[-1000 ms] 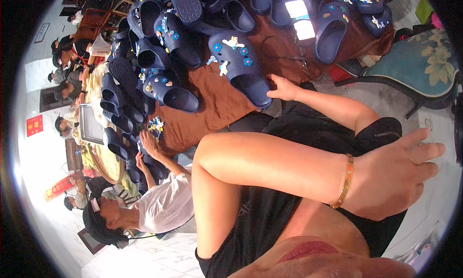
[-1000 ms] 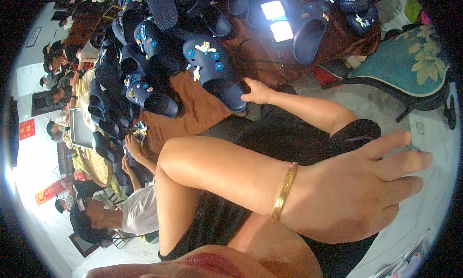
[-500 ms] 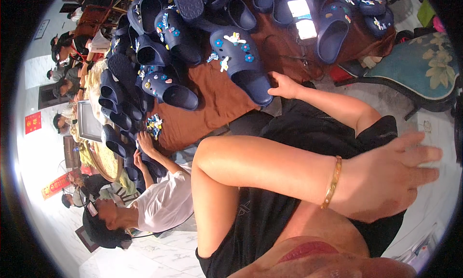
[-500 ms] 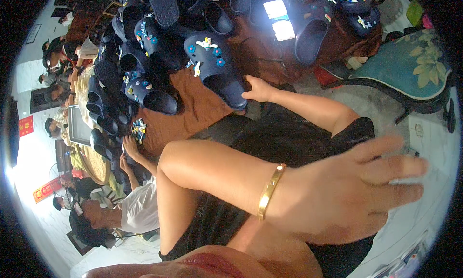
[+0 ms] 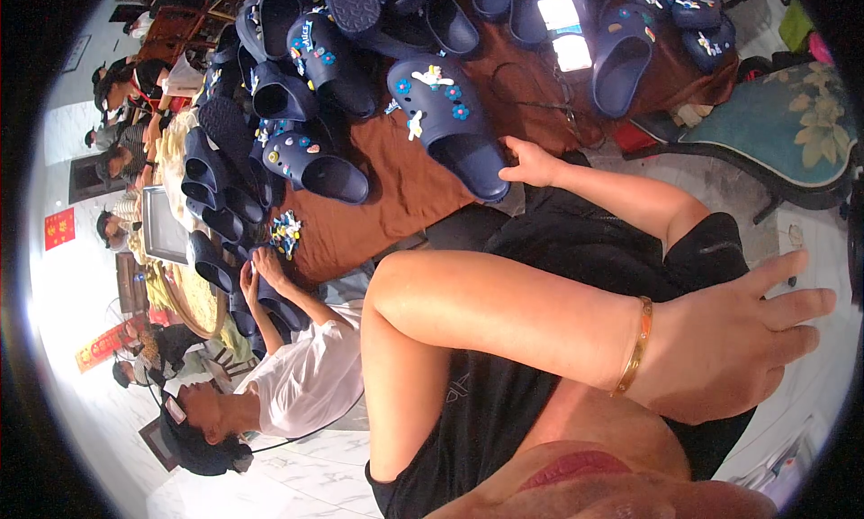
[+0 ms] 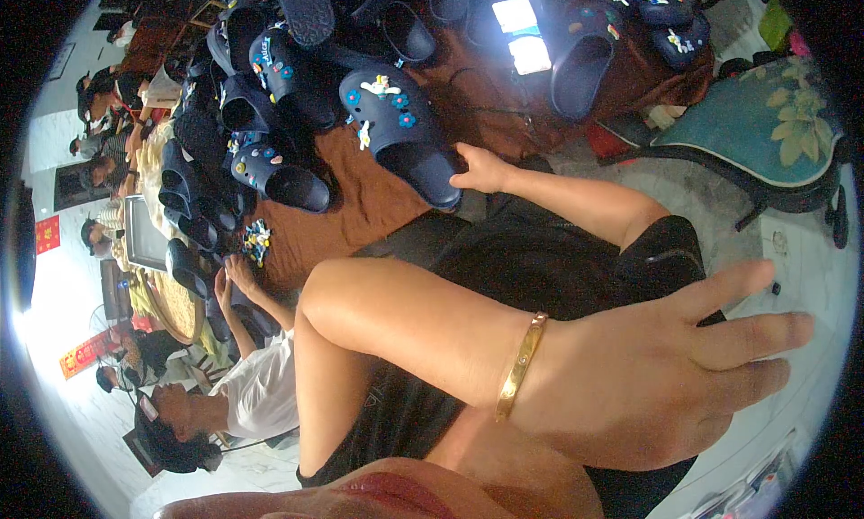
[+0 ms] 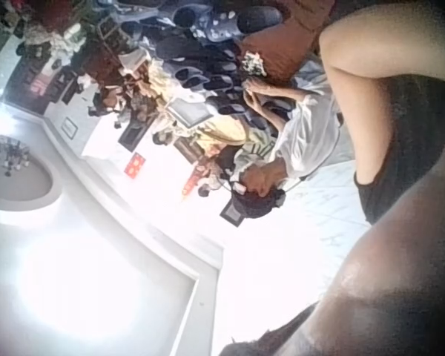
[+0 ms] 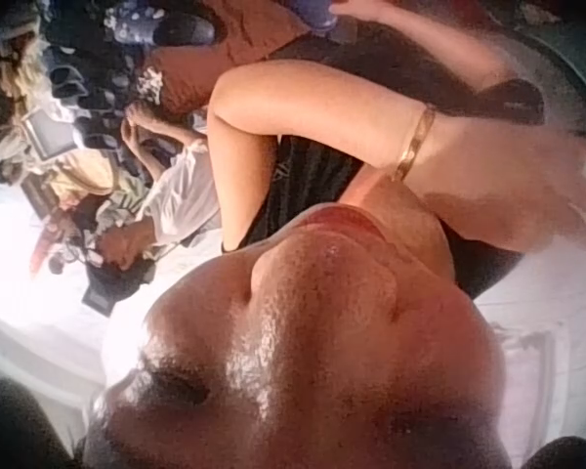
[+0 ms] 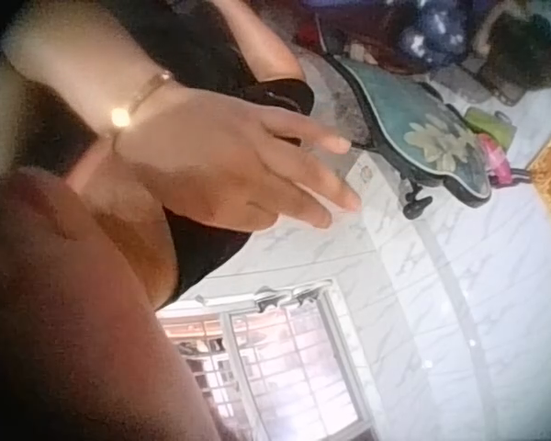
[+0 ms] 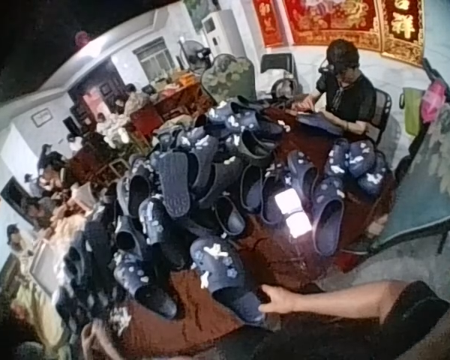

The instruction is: Attaching small decorative charms or pins to the holes of rubber sandals.

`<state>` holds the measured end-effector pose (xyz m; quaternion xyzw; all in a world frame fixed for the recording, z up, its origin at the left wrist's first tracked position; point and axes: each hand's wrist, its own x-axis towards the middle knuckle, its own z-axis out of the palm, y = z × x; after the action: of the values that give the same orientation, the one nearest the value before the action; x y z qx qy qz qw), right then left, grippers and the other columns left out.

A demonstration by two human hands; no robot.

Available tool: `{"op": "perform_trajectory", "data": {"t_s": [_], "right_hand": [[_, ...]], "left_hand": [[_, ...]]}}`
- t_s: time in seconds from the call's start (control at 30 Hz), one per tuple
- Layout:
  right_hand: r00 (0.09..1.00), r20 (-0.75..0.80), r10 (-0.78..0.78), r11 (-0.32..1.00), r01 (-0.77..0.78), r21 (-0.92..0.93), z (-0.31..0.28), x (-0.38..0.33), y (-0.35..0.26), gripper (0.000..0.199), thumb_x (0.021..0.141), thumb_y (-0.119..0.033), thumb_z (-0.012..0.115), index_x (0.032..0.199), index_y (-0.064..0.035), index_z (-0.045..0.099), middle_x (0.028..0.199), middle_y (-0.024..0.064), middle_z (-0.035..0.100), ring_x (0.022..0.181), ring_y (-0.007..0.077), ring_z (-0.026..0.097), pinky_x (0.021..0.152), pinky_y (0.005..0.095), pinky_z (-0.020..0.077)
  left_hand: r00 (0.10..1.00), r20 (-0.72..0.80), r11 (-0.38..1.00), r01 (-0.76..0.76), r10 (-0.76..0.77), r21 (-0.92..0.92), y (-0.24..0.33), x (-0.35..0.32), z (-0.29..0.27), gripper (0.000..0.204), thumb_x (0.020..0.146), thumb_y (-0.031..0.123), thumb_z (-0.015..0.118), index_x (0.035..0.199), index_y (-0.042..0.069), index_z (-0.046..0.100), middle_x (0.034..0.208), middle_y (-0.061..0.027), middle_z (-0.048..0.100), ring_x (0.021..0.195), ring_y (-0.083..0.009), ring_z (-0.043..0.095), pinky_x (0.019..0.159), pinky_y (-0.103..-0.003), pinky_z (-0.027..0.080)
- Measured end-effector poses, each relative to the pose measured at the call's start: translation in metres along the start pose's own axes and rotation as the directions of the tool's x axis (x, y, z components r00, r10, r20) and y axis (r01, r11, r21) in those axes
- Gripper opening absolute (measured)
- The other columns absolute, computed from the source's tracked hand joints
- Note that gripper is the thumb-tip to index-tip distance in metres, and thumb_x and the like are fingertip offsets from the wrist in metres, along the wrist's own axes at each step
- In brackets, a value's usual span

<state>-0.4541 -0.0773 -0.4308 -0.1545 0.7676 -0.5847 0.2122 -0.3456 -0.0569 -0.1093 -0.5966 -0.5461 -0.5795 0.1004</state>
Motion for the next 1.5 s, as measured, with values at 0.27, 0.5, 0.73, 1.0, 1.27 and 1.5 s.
{"op": "perform_trajectory", "data": {"t_s": [0.27,0.5,0.73,1.0,1.27,1.5], "right_hand": [[0.997,0.027,0.069,0.997,-0.07,0.022,-0.007,-0.001,0.0,0.069,0.063,-0.027,0.063,0.114,0.0127,0.039,0.107,0.0271,0.051,0.1,0.0329,0.051,0.086,0.0342,0.04],[0.994,0.052,0.097,0.995,-0.097,-0.012,-0.006,-0.004,-0.011,0.076,0.064,-0.028,0.063,0.12,0.0132,0.033,0.119,0.0284,0.042,0.111,0.0335,0.043,0.094,0.0346,0.0339],[0.998,-0.061,0.023,0.995,-0.029,-0.091,-0.009,-0.008,0.024,0.054,0.069,-0.013,0.06,0.115,0.0059,0.038,0.096,0.014,0.055,0.087,0.0168,0.053,0.076,0.0293,0.0425],[0.991,-0.071,0.11,0.992,-0.114,-0.05,-0.023,0.004,0.008,0.063,0.067,-0.02,0.062,0.117,0.0079,0.037,0.103,0.0183,0.052,0.095,0.022,0.051,0.082,0.032,0.0402],[0.91,-0.408,-0.074,0.997,0.071,-0.022,-0.098,0.042,-0.023,0.041,0.072,-0.019,0.057,0.106,0.0025,0.047,0.088,0.0056,0.054,0.079,0.0137,0.05,0.073,0.0296,0.0421],[0.743,-0.629,0.229,0.917,0.052,0.395,-0.249,0.082,-0.022,0.028,0.074,-0.029,0.058,0.088,-0.0058,0.053,0.081,0.006,0.053,0.071,0.0167,0.053,0.059,0.0288,0.044]], "left_hand": [[0.999,0.01,0.998,0.051,-0.051,-0.029,-0.011,-0.011,-0.016,0.019,0.059,0.023,0.056,0.064,0.006,0.064,0.102,-0.0129,0.055,0.116,-0.0331,0.033,0.097,-0.055,0.02],[0.999,0.027,0.997,0.042,-0.04,-0.066,0.006,-0.011,-0.006,0.017,0.061,0.022,0.056,0.063,0.007,0.064,0.104,-0.0128,0.054,0.116,-0.0333,0.033,0.098,-0.053,0.02],[0.979,0.142,0.918,0.186,-0.144,-0.35,-0.004,-0.014,-0.015,0.02,0.063,0.027,0.064,0.068,0.007,0.066,0.102,-0.0094,0.055,0.116,-0.0326,0.032,0.099,-0.05,0.018],[0.984,0.127,0.961,0.153,-0.126,-0.23,0.001,-0.014,-0.014,0.02,0.063,0.027,0.063,0.067,0.007,0.066,0.103,-0.0072,0.055,0.117,-0.0328,0.029,0.099,-0.053,0.016],[0.999,0.002,0.978,0.041,-0.042,-0.204,-0.016,-0.043,-0.059,0.02,0.062,0.025,0.064,0.068,0.007,0.06,0.112,-0.0155,0.05,0.117,-0.0405,0.031,0.092,-0.06,0.024],[0.693,-0.454,0.553,0.721,-0.56,0.418,-0.07,-0.172,-0.154,0.034,0.073,0.015,0.06,0.104,0.004,0.054,0.117,-0.0177,0.046,0.11,-0.0319,0.042,0.093,-0.038,0.033]]}}
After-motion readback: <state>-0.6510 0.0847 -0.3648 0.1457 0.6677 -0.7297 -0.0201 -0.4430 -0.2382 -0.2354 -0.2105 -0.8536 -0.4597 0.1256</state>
